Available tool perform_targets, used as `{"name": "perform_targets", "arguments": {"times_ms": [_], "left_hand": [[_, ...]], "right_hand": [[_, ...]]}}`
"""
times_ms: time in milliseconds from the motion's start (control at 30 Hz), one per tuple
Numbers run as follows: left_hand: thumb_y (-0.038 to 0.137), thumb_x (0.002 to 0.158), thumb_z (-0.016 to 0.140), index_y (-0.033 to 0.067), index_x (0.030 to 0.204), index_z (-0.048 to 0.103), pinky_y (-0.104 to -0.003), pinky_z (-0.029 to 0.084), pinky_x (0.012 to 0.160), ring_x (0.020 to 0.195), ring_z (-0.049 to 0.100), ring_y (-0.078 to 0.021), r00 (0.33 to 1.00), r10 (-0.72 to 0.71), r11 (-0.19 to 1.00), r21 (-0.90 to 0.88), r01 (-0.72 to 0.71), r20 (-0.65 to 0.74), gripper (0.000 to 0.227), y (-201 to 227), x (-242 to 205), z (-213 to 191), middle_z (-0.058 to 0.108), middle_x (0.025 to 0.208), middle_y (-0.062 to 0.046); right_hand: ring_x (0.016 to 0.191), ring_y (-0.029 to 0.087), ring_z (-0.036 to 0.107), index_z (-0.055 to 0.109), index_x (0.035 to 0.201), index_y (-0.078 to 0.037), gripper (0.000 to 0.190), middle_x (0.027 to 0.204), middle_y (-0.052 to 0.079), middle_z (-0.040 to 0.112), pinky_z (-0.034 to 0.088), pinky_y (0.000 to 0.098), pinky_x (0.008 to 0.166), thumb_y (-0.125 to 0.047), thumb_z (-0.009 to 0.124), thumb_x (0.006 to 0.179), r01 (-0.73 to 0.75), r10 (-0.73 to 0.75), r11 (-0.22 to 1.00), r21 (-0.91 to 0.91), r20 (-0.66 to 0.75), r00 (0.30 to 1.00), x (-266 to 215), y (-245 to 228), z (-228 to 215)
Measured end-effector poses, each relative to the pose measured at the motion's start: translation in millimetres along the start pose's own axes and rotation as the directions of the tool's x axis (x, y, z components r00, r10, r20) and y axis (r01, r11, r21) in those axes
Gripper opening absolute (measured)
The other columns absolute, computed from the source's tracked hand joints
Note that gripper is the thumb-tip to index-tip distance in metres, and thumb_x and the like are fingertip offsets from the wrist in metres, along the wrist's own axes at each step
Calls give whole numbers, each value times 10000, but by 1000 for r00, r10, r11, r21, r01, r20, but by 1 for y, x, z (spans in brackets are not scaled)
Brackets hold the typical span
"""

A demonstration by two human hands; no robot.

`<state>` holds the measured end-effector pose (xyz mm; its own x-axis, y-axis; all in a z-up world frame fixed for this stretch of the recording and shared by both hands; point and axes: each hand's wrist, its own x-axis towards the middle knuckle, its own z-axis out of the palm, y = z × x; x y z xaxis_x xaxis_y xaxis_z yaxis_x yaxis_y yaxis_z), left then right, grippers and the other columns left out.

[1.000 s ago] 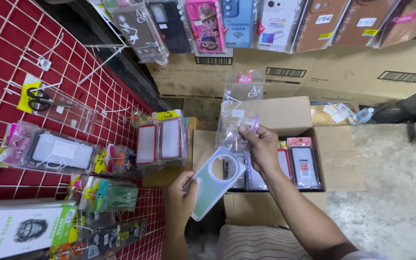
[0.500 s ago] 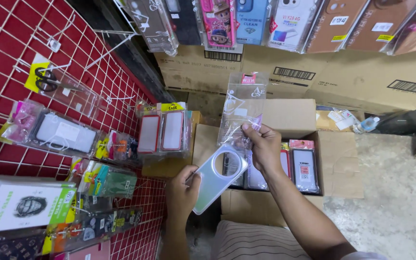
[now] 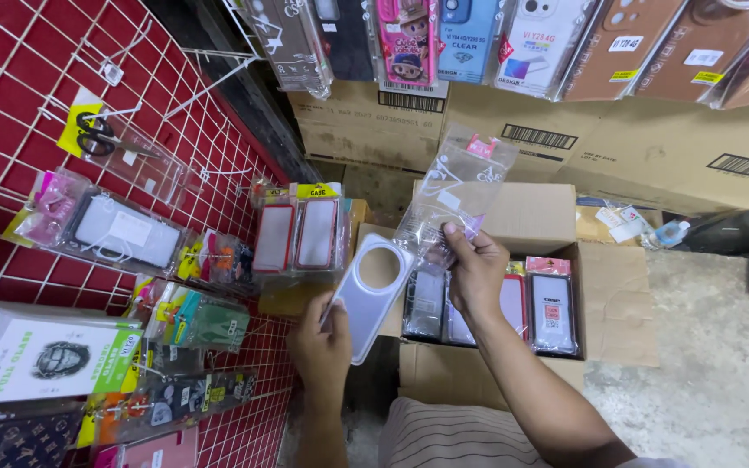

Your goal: Organizing, checking, and packaging phone cases from a box onto a display or into sleeves.

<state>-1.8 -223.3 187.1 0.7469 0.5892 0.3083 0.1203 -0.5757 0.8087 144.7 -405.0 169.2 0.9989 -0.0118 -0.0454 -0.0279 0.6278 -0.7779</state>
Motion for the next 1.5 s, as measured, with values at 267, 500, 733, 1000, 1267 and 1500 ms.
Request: {"name": "perform_targets", "arguments": {"times_ms": [267,500,733,1000,1267,1500], "left_hand": [[122,942,672,10,1066,716,-314,578,658,742,750,-186,995,8,993,-120,-19,-96,173,2,-14,21,763,847,-122],[113,926,680,-9,1051,711,-328,583,674,739,744,-199,998,-33,980,-198,23,-46,178,2,-25,32,763,827,-132],[99,942,682,-12,1066,701,-321,577,716,816,743,-187,982,119,987,-94,-134,-147,168,-1,-17,26,753,898,-147],[59,893,674,-20,1013,732,-279,569,659,718,706,-109,995,-51,958,-278,72,82,155,-7,-12,17,765,804,-81],[78,930,668,-27,1045,716,-270,569,695,761,701,-116,994,-88,924,-366,108,71,163,-8,-13,17,768,869,-74],[105,965,646,-42,1101,685,-271,559,788,857,695,-125,978,-204,892,-404,205,45,204,-3,-8,25,759,952,-92]], "right_hand": [[796,129,713,729,1045,56,139,953,94,760,616,268,733,-52,690,967,38,-27,995,95,-109,994,-9,6,18],[615,99,478,731,1026,31,116,851,78,675,345,231,502,-75,745,1072,29,-7,993,118,-181,983,-3,44,-9],[921,135,709,701,1162,47,220,1047,92,746,601,255,820,1,691,947,48,-42,995,92,-66,997,-19,18,17],[988,189,718,501,1477,58,542,1212,167,705,615,353,866,46,649,956,-25,15,996,84,113,993,-25,0,32],[929,219,728,464,1490,15,516,1128,137,704,616,346,799,-114,593,1007,-206,200,978,-25,372,906,-24,-2,28],[951,99,619,671,1263,55,332,1076,61,715,494,278,834,-201,638,1053,-95,255,925,-367,418,872,-16,28,0]]}}
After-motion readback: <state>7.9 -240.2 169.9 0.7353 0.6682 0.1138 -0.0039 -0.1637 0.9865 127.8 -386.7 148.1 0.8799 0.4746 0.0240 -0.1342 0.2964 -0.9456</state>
